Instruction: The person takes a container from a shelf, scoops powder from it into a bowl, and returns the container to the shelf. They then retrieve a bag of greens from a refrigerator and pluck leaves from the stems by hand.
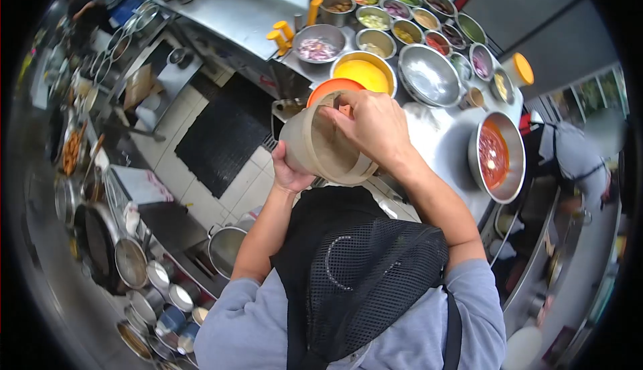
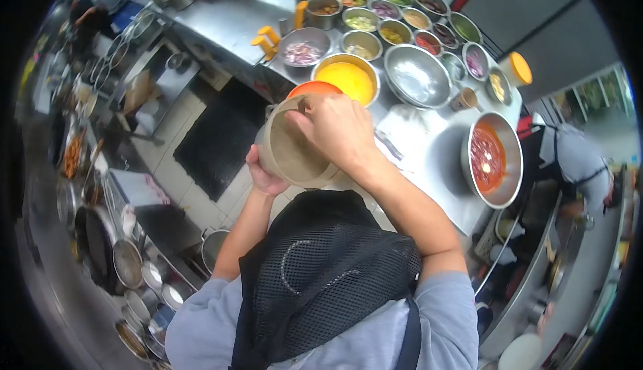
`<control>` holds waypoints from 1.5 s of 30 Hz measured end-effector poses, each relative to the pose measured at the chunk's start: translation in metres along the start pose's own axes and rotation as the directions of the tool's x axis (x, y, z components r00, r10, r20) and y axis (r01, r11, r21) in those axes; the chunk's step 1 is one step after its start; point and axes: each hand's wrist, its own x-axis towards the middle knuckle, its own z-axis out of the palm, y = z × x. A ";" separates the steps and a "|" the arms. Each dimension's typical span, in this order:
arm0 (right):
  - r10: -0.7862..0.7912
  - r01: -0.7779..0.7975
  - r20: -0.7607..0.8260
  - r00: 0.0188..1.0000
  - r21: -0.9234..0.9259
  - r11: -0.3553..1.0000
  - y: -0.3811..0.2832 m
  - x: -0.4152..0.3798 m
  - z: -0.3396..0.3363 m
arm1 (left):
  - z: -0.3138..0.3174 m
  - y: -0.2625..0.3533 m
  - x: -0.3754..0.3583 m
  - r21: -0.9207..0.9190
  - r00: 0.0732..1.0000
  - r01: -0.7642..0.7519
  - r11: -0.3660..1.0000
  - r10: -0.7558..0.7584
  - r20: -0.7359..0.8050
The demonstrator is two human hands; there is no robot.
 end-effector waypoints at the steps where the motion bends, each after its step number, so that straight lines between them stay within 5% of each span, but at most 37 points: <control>1: 0.092 -0.093 0.017 0.996 0.067 0.993 0.002 -0.002 -0.002 | 0.001 -0.004 0.004 0.014 1.000 0.024 1.000 -0.024 -0.001; 2: 0.117 -0.117 0.007 0.993 0.055 0.992 0.006 -0.007 -0.006 | 0.003 -0.009 0.007 0.009 0.999 0.051 0.999 -0.051 0.010; 4: 0.126 -0.125 0.025 0.992 0.400 0.908 0.017 -0.021 -0.018 | 0.008 -0.017 0.009 -0.034 0.991 0.130 0.991 -0.131 -0.033; 6: 0.187 -0.201 0.074 0.980 0.424 0.883 0.028 -0.039 -0.034 | 0.017 -0.029 0.010 -0.057 0.985 0.165 0.985 -0.167 -0.041; 8: 0.056 -0.024 -0.051 0.997 0.496 0.868 0.042 -0.059 -0.050 | 0.022 -0.044 0.010 -0.080 0.980 0.187 0.979 -0.192 -0.050; 14: 0.066 0.001 -0.106 0.992 0.539 0.842 0.103 -0.125 -0.073 | 0.029 -0.094 0.005 -0.025 0.972 0.214 0.976 -0.216 -0.092; 18: 0.160 -0.008 -0.177 0.971 0.644 0.765 0.143 -0.175 -0.087 | 0.044 -0.140 -0.004 0.001 0.982 0.154 0.988 -0.153 -0.108; 21: 0.348 -0.149 -0.072 0.935 0.809 0.569 0.181 -0.208 -0.091 | 0.063 -0.182 -0.016 0.052 0.989 0.078 0.996 -0.070 -0.132; 30: 0.285 -0.227 0.095 0.954 0.851 0.474 0.238 -0.277 -0.095 | 0.107 -0.290 -0.062 0.146 0.980 -0.041 0.988 0.068 -0.187; 32: 0.370 -0.329 0.221 0.902 0.908 0.260 0.247 -0.294 -0.096 | 0.113 -0.302 -0.071 0.167 0.977 -0.038 0.985 0.072 -0.203; 36: 0.435 -0.270 0.217 0.874 0.961 0.063 0.270 -0.324 -0.105 | 0.115 -0.322 -0.083 0.132 0.979 -0.043 0.990 0.068 -0.191; 42: 0.486 -0.238 0.135 0.864 0.959 0.156 0.275 -0.352 -0.128 | 0.124 -0.344 -0.095 0.061 0.986 -0.036 0.998 0.045 -0.158; 45: 0.533 -0.280 0.197 0.823 0.957 0.079 0.283 -0.367 -0.129 | 0.128 -0.354 -0.098 0.043 0.987 -0.036 0.998 0.042 -0.156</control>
